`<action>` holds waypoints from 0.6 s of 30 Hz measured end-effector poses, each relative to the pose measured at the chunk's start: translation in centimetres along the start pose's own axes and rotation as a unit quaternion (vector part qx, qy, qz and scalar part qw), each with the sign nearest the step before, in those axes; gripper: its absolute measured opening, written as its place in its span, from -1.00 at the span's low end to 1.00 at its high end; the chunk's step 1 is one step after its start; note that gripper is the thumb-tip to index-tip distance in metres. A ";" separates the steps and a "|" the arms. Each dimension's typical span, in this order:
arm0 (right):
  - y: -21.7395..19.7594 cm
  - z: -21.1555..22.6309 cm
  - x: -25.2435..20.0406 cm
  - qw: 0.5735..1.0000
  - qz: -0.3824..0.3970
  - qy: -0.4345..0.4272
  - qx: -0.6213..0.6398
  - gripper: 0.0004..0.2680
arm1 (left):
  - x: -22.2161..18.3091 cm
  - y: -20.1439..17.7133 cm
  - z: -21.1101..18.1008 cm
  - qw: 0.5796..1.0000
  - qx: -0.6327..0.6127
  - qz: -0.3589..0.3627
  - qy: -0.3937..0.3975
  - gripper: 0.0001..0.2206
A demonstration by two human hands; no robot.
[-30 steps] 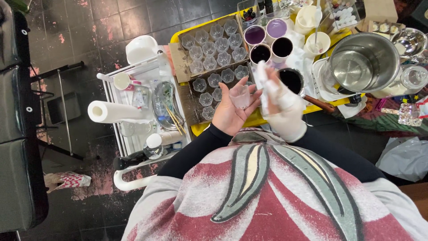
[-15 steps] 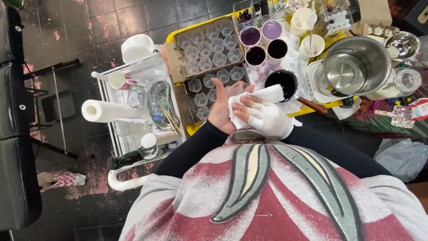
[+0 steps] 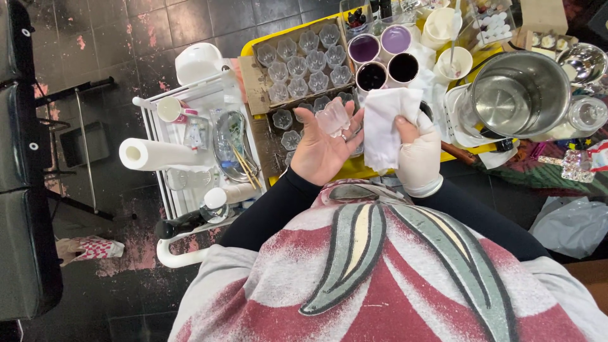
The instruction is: Wiping a small plastic cup with a white cloth in a candle production setting.
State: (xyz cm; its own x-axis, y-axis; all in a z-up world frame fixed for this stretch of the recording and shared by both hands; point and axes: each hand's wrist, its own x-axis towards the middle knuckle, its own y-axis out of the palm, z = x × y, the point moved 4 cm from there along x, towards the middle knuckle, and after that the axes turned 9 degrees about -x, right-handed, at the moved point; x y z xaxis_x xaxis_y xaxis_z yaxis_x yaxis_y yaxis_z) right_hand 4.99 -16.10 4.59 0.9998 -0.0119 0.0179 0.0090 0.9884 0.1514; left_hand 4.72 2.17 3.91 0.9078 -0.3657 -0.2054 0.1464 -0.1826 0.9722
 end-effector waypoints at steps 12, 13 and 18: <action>0.4 -0.9 -0.7 0.977 -0.095 -0.178 -0.075 -0.78 | -0.3 -2.2 -0.4 0.984 0.155 -0.063 0.069 -0.21; 0.4 -1.5 -1.1 0.977 -0.096 -0.177 -0.075 -0.78 | -0.2 -2.3 -0.2 0.983 0.155 -0.063 0.068 -0.21; 2.9 -1.2 -2.2 0.980 0.162 -0.097 -0.059 -0.64 | -0.4 -2.9 0.0 0.944 0.273 -0.082 0.166 -0.30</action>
State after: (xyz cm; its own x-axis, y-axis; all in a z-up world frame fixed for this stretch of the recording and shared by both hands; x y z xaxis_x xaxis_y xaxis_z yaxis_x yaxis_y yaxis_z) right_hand 2.86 -13.04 3.78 0.9281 0.2881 0.2357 -0.2943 0.9557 -0.0091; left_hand 3.96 2.80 1.17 0.9769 -0.0031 -0.2135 0.1528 -0.6884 0.7091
